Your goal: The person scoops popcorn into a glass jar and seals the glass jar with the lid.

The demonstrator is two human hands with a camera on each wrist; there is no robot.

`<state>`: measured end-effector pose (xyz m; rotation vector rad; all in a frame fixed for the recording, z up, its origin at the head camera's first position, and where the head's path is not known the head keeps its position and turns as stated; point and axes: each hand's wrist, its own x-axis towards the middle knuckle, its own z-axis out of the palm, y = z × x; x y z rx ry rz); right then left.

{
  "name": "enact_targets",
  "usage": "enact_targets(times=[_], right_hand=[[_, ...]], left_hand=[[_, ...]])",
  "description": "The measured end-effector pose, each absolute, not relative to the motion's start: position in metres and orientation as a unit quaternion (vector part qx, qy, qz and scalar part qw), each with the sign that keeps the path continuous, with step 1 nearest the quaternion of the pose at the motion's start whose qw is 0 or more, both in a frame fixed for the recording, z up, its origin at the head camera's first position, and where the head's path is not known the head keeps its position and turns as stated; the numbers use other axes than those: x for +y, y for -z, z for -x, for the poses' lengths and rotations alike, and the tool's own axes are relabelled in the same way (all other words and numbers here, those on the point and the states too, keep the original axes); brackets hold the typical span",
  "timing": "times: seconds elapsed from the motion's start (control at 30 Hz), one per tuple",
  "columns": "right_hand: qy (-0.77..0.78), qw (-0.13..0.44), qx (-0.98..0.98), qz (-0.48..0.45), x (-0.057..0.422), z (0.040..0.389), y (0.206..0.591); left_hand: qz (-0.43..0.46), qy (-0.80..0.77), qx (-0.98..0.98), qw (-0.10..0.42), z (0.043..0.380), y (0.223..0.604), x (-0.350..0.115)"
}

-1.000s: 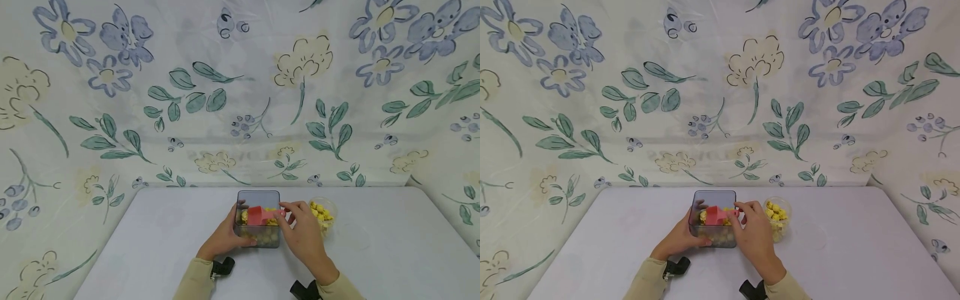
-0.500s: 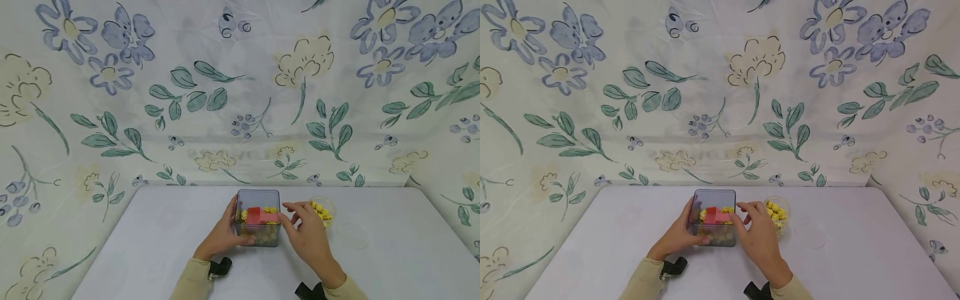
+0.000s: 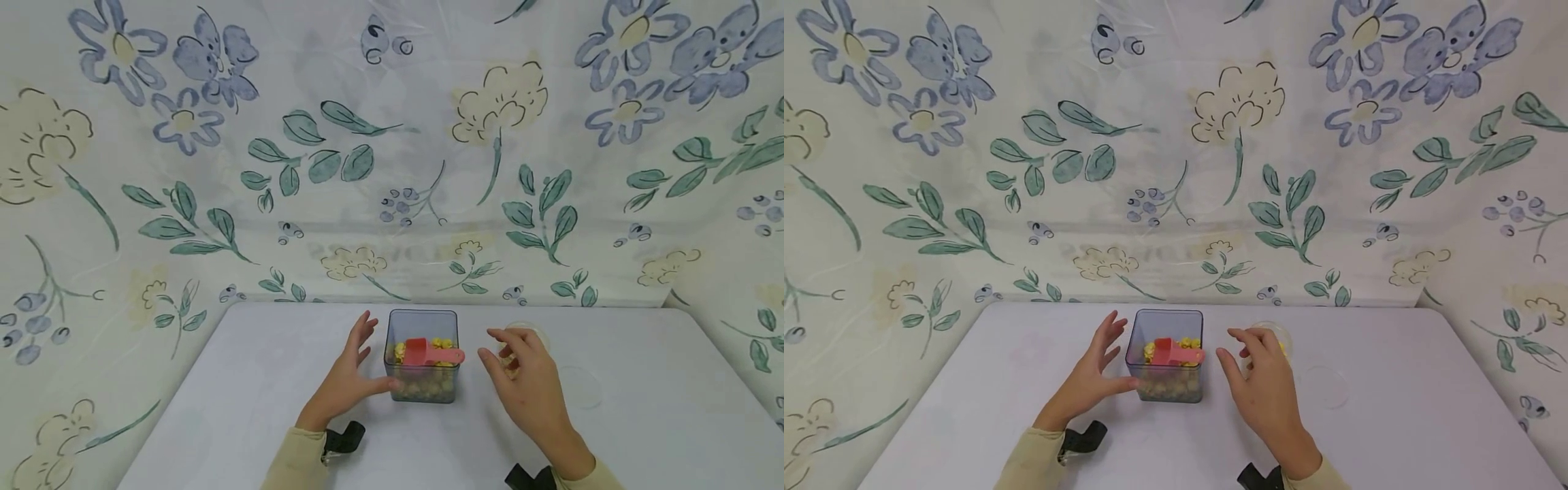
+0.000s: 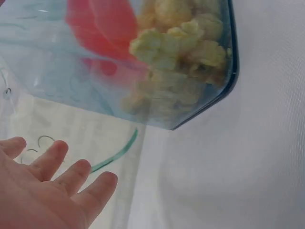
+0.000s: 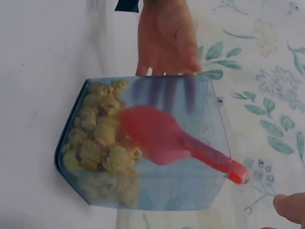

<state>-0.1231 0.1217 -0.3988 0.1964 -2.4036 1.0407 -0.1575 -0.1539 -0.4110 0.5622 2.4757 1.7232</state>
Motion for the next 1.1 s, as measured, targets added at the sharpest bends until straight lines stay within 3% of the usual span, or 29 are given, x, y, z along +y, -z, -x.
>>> enact_targets(times=[0.4,0.77,1.1], right_hand=[[-0.358,0.283,-0.889,-0.038,0.153,0.114,0.408],[-0.343,0.288,-0.894,0.003,0.184,0.110,0.421],[-0.318,0.248,-0.915,0.024,0.220,0.109,0.438]], left_hand=[[-0.148,-0.567,0.801,-0.120,0.128,0.403,-0.150],[-0.144,-0.548,0.816,-0.115,0.116,0.433,-0.155],[-0.227,-0.514,0.822,-0.092,0.100,0.435,-0.126]])
